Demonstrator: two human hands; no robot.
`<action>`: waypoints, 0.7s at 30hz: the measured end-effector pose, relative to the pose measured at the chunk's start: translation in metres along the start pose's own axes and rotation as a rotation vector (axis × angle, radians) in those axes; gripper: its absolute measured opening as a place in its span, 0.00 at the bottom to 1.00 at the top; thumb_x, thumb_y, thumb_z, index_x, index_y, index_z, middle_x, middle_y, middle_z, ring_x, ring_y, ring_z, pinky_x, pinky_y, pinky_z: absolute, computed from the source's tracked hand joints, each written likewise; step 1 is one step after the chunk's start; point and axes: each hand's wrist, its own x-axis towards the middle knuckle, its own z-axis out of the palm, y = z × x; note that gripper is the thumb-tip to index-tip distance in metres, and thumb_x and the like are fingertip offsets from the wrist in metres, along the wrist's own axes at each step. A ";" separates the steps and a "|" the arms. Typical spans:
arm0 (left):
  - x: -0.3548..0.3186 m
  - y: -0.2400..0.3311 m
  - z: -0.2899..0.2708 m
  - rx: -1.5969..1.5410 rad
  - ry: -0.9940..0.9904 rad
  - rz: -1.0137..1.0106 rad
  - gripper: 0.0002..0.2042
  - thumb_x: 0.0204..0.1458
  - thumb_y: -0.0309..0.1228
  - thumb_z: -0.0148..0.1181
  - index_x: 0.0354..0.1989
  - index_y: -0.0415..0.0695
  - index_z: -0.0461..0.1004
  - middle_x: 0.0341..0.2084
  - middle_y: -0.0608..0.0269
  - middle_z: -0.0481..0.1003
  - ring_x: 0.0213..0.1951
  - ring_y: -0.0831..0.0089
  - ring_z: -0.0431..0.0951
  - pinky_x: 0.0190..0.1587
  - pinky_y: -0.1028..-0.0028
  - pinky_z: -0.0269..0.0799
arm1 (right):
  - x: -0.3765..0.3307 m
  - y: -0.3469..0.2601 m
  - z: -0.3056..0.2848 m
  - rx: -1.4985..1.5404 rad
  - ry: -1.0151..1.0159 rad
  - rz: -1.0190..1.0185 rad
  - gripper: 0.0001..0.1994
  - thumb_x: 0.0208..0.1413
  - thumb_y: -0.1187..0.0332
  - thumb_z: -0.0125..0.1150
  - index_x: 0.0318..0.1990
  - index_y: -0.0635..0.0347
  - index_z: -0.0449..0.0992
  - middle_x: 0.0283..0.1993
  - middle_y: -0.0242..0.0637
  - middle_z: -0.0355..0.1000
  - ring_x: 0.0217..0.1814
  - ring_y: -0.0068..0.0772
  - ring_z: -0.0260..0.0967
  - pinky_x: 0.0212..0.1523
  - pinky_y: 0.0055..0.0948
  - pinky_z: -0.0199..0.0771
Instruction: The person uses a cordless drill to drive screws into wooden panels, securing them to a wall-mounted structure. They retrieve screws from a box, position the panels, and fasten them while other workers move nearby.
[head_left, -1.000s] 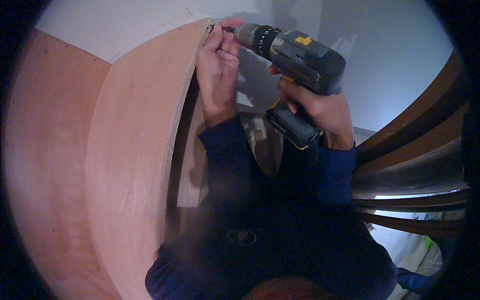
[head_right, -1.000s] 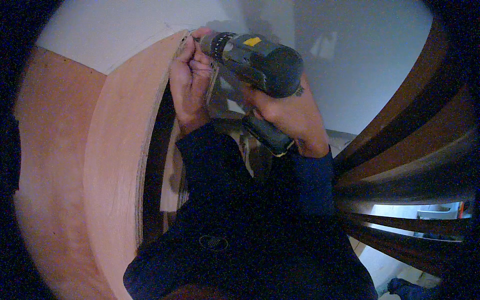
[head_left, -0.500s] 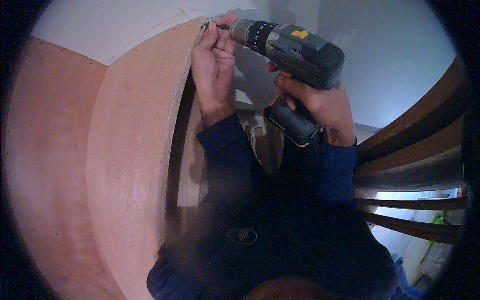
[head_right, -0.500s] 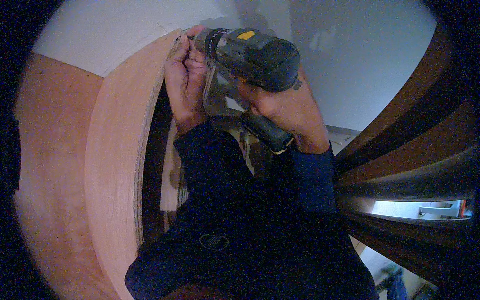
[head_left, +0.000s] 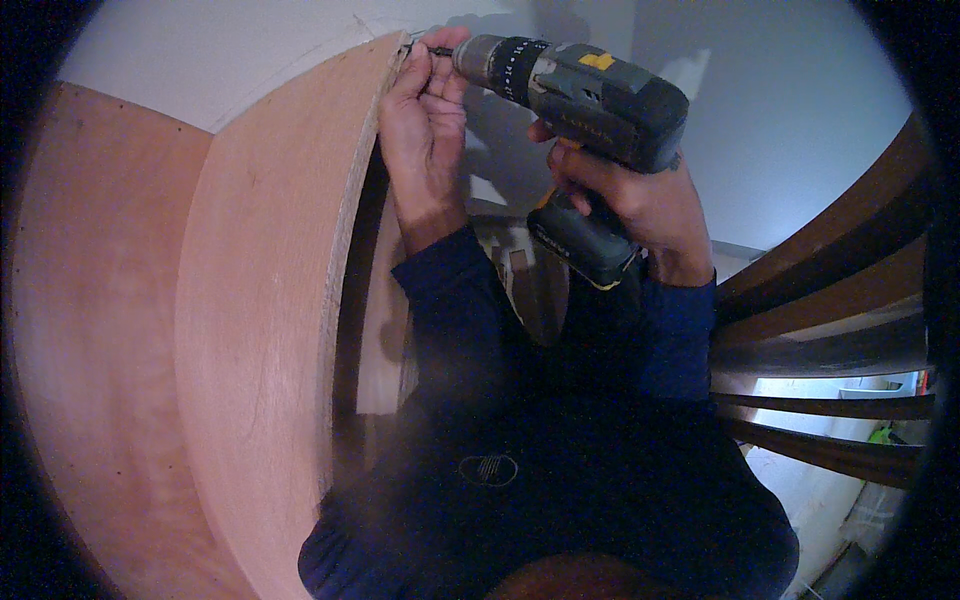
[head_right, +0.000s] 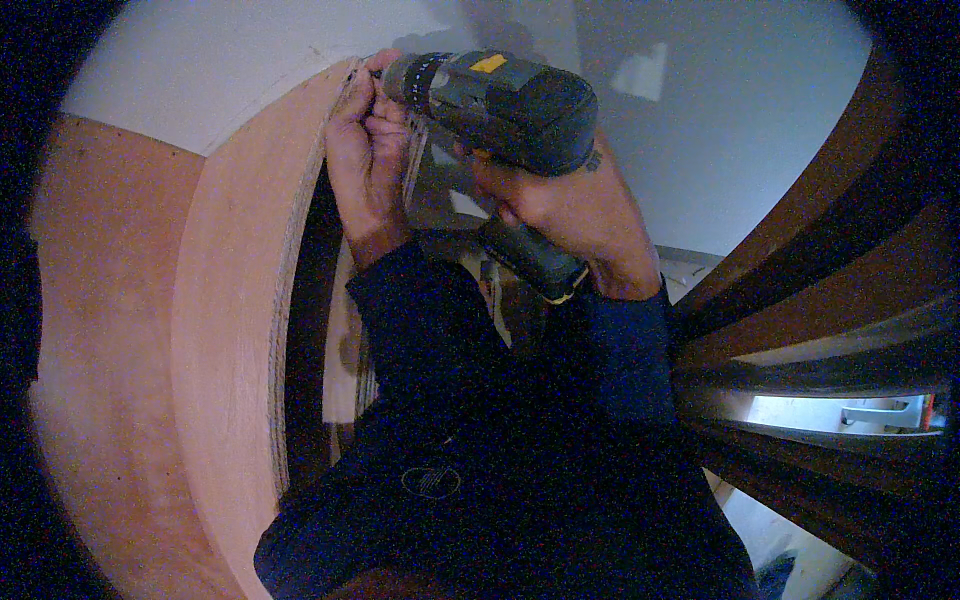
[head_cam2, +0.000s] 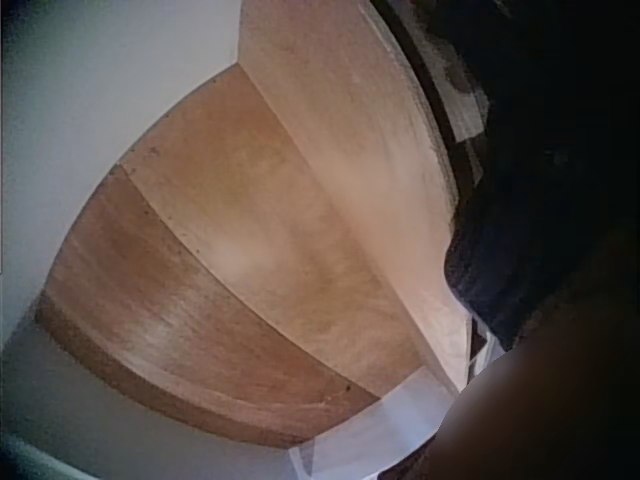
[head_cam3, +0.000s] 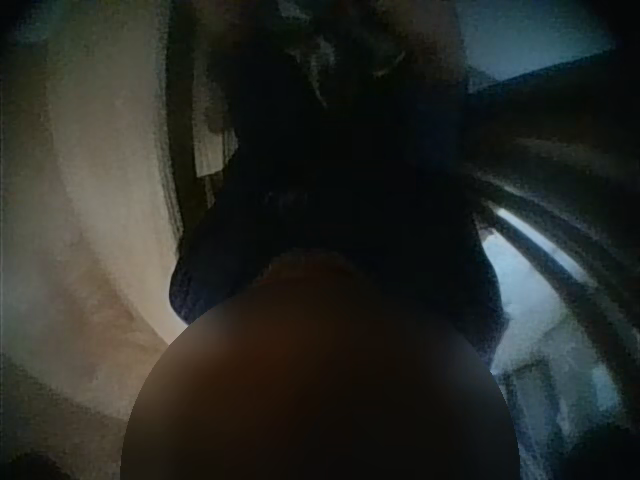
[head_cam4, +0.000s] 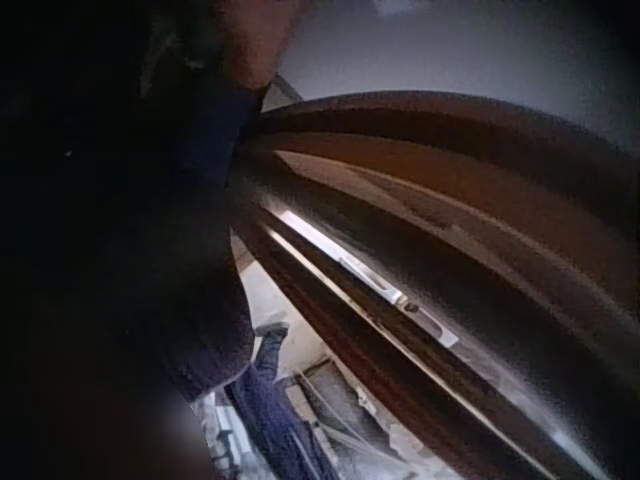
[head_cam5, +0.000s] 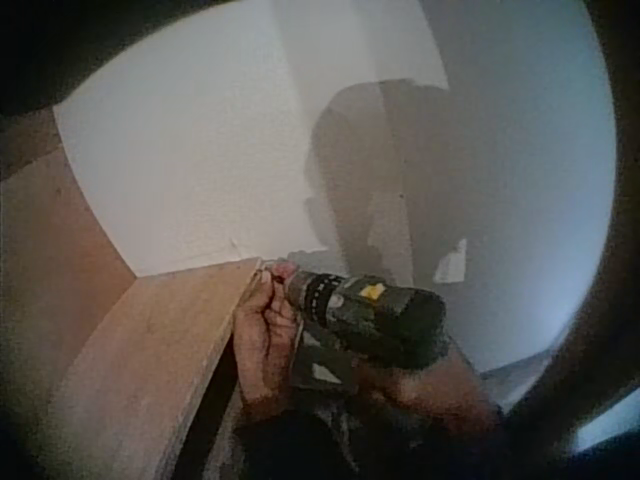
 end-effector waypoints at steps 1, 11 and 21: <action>0.001 -0.001 -0.001 0.007 0.010 -0.010 0.14 0.70 0.29 0.45 0.53 0.31 0.73 0.50 0.49 0.78 0.49 0.69 0.80 0.53 0.71 0.77 | 0.000 0.001 -0.001 0.004 0.003 -0.007 0.18 0.56 0.77 0.65 0.55 0.62 0.77 0.44 0.36 0.80 0.26 0.19 0.68 0.26 0.22 0.68; -0.004 0.001 0.003 -0.014 -0.018 -0.007 0.14 0.70 0.30 0.47 0.52 0.30 0.74 0.47 0.49 0.80 0.48 0.67 0.81 0.56 0.68 0.78 | -0.001 0.012 -0.001 0.042 0.021 -0.113 0.17 0.57 0.75 0.66 0.54 0.64 0.78 0.41 0.34 0.80 0.27 0.19 0.69 0.27 0.22 0.68; 0.003 0.011 -0.004 -0.189 -0.223 -0.170 0.15 0.70 0.30 0.48 0.52 0.30 0.74 0.45 0.51 0.80 0.38 0.73 0.79 0.53 0.70 0.79 | -0.001 0.003 -0.002 -0.081 0.011 -0.054 0.17 0.57 0.74 0.67 0.55 0.61 0.79 0.44 0.33 0.81 0.27 0.18 0.69 0.27 0.21 0.68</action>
